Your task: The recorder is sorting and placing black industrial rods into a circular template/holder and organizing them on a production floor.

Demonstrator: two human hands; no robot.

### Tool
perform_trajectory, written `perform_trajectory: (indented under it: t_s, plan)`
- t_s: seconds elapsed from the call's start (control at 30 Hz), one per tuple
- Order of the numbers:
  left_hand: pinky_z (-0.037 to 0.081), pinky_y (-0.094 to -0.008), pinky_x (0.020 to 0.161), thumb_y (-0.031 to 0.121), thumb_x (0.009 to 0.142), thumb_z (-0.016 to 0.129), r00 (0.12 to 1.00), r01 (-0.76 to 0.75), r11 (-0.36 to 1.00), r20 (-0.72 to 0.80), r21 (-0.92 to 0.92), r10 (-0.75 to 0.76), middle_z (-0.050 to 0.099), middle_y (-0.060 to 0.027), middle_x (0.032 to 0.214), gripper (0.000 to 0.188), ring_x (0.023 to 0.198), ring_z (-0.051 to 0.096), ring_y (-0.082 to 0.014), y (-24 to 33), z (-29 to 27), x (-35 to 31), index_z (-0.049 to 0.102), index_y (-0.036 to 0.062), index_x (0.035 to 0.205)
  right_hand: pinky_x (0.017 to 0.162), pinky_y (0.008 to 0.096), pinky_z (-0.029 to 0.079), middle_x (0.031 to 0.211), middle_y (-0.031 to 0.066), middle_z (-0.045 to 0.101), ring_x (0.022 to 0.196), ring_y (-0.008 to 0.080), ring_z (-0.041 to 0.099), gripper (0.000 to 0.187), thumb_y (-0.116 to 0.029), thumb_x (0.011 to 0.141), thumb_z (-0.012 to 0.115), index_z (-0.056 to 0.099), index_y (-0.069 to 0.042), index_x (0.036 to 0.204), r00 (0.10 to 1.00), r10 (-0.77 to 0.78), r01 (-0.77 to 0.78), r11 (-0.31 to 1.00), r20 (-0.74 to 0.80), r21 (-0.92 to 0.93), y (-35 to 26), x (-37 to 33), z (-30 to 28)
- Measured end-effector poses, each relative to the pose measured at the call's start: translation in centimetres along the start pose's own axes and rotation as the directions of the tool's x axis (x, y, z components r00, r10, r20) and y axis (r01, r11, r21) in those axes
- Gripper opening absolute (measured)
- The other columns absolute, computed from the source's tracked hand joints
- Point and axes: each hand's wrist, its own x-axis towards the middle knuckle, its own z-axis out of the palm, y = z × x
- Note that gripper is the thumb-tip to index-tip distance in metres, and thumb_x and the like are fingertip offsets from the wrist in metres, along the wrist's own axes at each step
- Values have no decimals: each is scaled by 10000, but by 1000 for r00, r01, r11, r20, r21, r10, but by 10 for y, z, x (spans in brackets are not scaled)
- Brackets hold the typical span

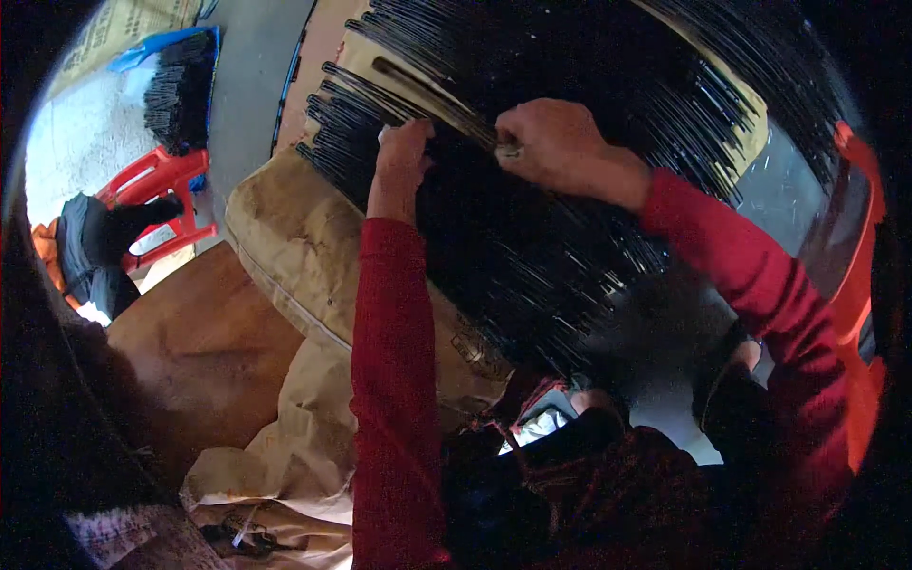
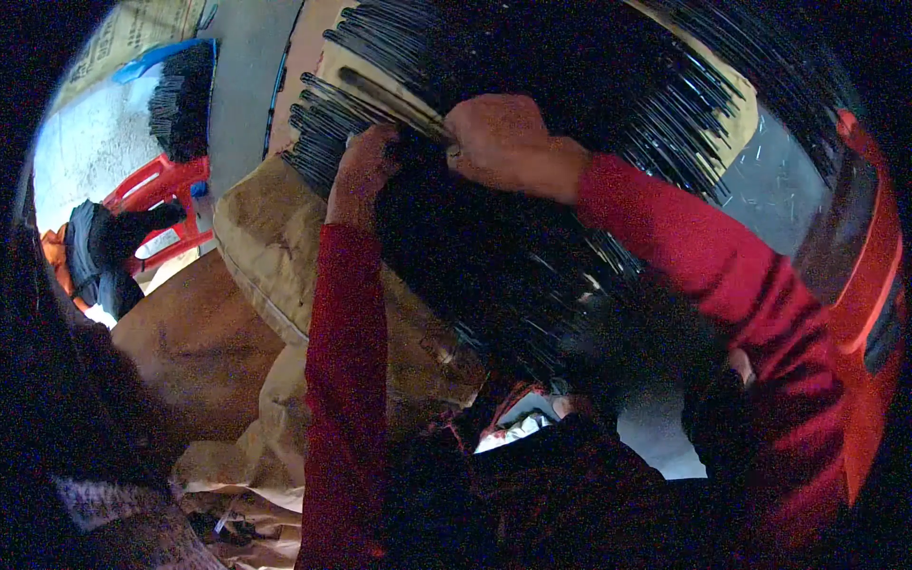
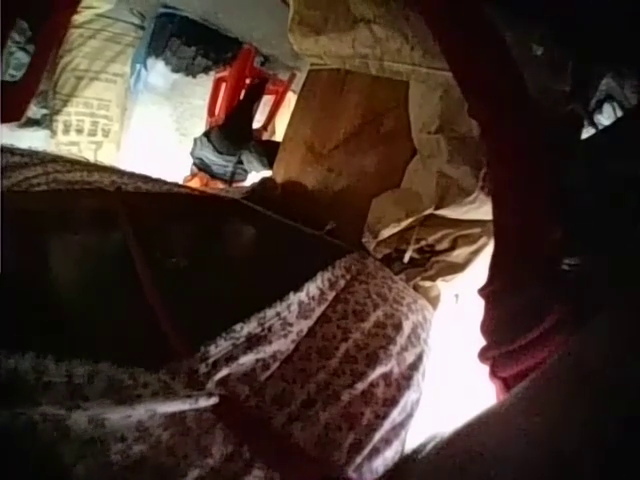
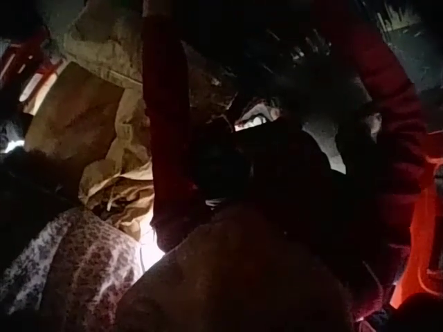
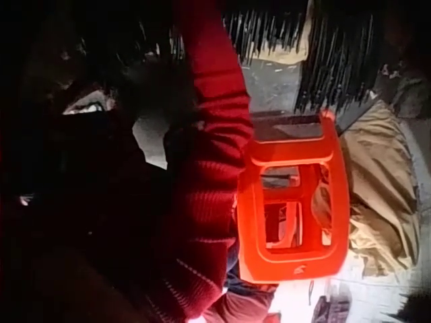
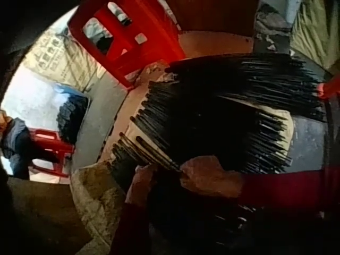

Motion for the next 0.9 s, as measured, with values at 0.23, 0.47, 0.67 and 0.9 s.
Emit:
perform_trajectory:
  t_s: [0.23, 0.47, 0.67, 0.9]
  plan:
    - [404, -340, 498, 314, 819, 704, 763, 645, 753, 59, -133, -643, 580, -47, 832, 327, 682, 553, -171, 45, 12, 8, 605, 74, 1017, 781, 328, 466, 1026, 49, 627, 880, 150, 559, 442, -409, 926, 584, 624, -67, 1205, 991, -101, -27, 513, 92, 858, -4, -8, -46]
    - [432, -326, 546, 325, 859, 658, 990, -41, 936, 114, -349, 86, 656, -62, 896, 275, 725, 577, -184, -28, 4, 20, 667, 100, 1018, 774, 329, 480, 976, 70, 641, 863, 151, 567, 358, -318, 936, 577, 630, -25, 1135, 988, 77, -152, 668, 136, 729, -24, 59, -23]
    - [411, -304, 536, 248, 857, 642, 986, 72, 958, 168, -278, -25, 644, -34, 875, 233, 691, 553, -172, -9, 7, 8, 679, 61, 992, 725, 430, 530, 958, 166, 642, 792, 310, 645, 263, -238, 899, 615, 620, 3, 1003, 934, 164, -118, 980, -318, 158, -15, 68, 5]
    - [406, -275, 545, 326, 942, 578, 932, -280, 953, 203, -119, 299, 626, -18, 831, 306, 663, 528, -114, 23, 9, -28, 663, 33, 965, 754, 409, 546, 958, 121, 638, 887, 298, 627, 163, -130, 828, 617, 619, -32, 959, 758, -296, 117, 938, -581, -326, -13, 55, 27]
